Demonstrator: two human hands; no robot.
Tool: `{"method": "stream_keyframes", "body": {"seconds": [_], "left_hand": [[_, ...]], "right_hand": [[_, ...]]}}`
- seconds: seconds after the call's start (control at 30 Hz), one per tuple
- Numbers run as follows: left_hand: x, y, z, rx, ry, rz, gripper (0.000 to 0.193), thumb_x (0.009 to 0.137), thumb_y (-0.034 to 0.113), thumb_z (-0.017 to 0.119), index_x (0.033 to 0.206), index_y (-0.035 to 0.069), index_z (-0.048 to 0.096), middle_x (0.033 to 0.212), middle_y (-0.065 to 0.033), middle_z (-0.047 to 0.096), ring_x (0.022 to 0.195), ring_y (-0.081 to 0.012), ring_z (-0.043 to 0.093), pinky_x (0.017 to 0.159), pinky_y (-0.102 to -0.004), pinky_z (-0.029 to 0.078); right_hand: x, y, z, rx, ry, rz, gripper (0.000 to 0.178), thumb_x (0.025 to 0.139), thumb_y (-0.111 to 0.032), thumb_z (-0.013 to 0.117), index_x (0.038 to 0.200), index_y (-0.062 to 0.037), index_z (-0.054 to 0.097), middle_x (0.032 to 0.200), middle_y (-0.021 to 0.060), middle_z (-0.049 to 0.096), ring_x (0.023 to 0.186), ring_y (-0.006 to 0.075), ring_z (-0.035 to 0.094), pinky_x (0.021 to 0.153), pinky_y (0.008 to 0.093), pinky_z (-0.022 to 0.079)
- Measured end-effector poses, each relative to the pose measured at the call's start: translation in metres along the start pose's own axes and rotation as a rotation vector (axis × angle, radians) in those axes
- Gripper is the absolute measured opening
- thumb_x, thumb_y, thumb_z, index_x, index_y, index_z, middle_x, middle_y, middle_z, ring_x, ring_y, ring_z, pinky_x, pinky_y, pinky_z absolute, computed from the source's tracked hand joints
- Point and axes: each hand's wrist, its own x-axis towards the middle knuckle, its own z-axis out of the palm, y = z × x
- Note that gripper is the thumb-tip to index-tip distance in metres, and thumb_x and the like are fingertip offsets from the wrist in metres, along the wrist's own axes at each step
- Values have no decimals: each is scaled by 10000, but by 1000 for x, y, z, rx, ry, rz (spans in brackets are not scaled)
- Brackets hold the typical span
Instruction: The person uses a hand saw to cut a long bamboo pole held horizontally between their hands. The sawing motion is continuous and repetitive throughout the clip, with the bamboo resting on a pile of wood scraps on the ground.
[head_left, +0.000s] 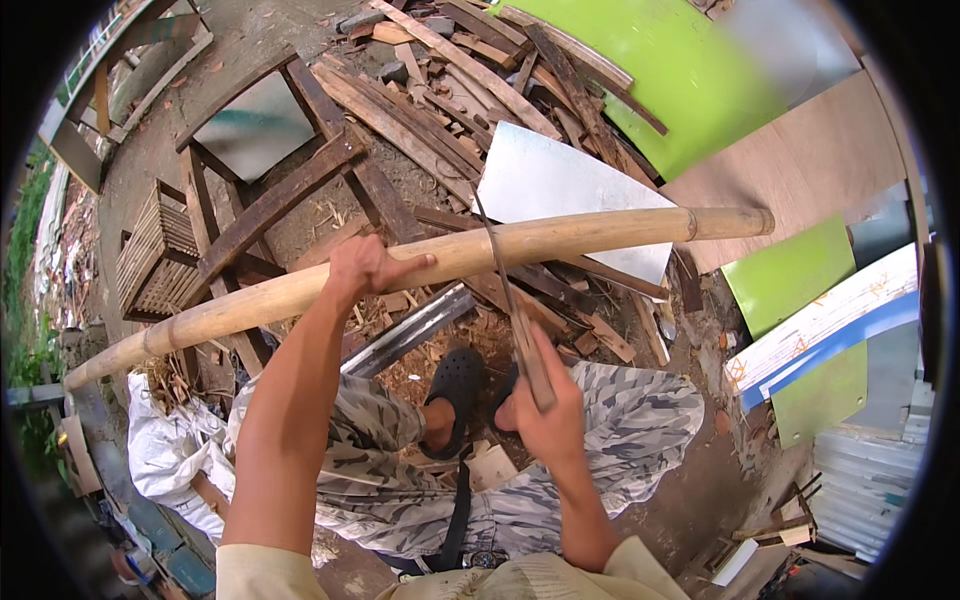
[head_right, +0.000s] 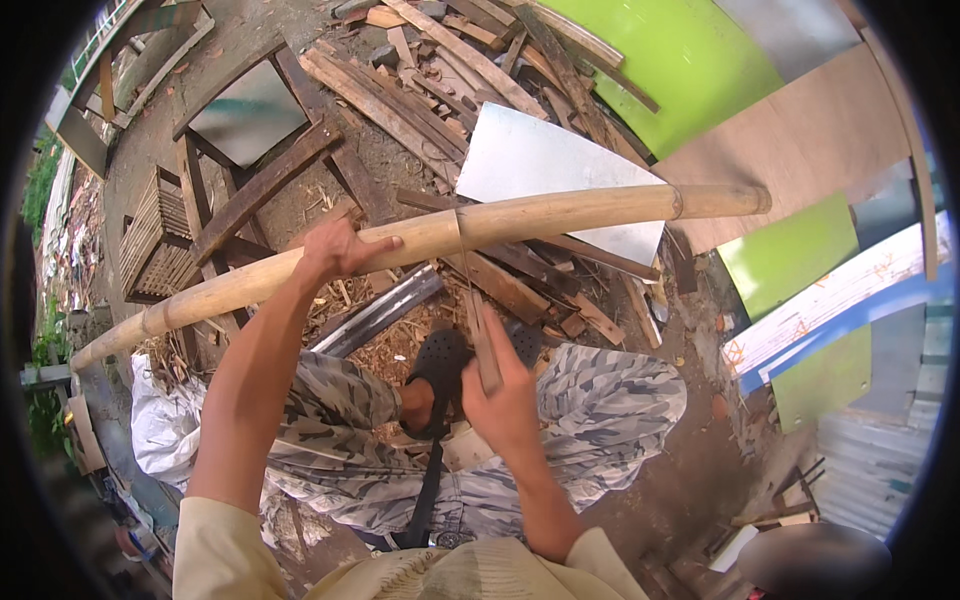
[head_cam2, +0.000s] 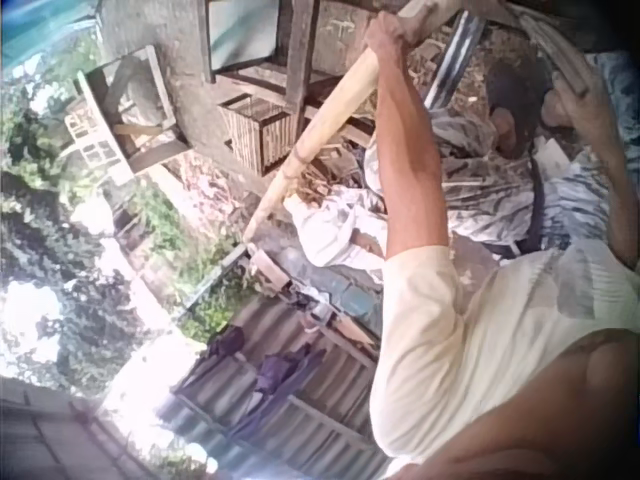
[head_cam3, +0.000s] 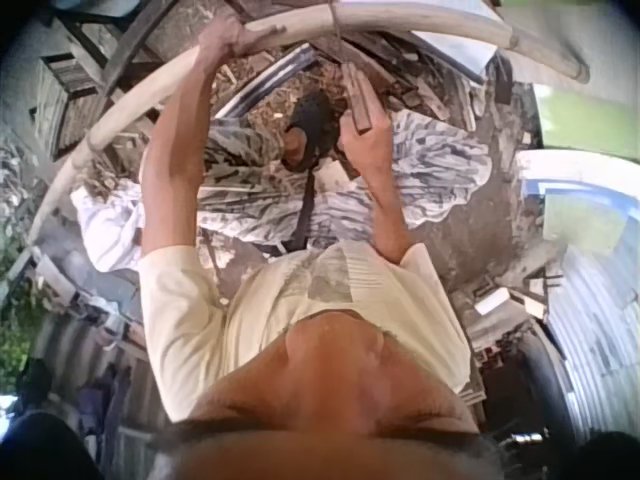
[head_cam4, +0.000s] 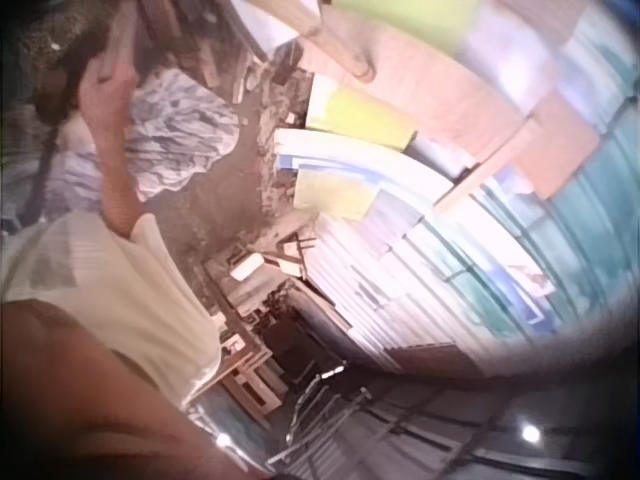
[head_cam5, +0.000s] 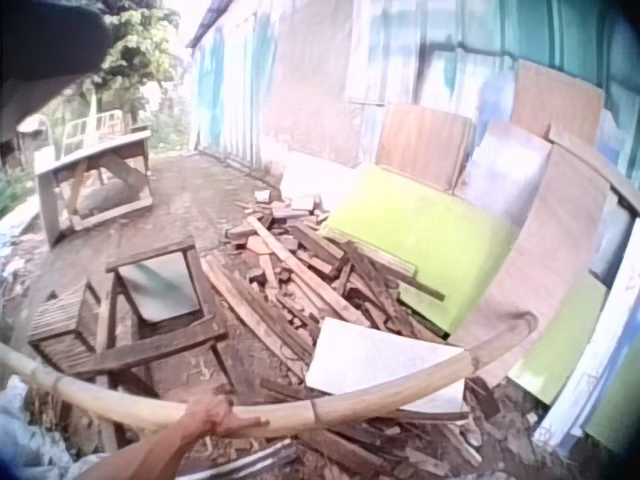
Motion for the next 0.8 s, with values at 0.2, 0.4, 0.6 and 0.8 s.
{"method": "stream_keyframes", "body": {"seconds": [0.2, 0.4, 0.6, 0.8], "left_hand": [[-2, 15, -17, -14, -83, -40, 1156, 653, 1055, 464, 806, -48, 777, 795, -210, 743, 796, -332, 750, 706, -440, 565], [0, 18, -15, -18, -27, -32, 1153, 643, 1053, 480, 789, -52, 772, 786, -213, 739, 789, -333, 748, 705, -437, 565], [-13, 6, -7, -7, -81, -41, 1158, 639, 1051, 490, 785, -63, 770, 771, -209, 731, 764, -324, 741, 701, -431, 564], [-10, 21, 2, -21, -24, -12, 1151, 654, 1042, 494, 789, -67, 770, 771, -204, 732, 756, -329, 738, 697, -430, 562]], "right_hand": [[-41, -18, -33, 18, 19, 35, 558, 924, 26, 586, 1480, 44, 540, 1294, 227, 710, 1107, 237, 714, 924, 318, 540], [96, 33, 40, -6, 91, -23, 553, 928, -24, 591, 1479, 0, 553, 1249, 210, 726, 1060, 183, 698, 913, 307, 531], [-74, -11, -27, 67, -20, -12, 587, 929, 24, 568, 1511, 49, 488, 1356, 300, 650, 1260, 331, 670, 997, 343, 527], [5, -10, -7, 44, 48, 165, 563, 921, -27, 617, 1475, 37, 546, 1297, 235, 703, 1180, 246, 688, 981, 321, 512]]}}
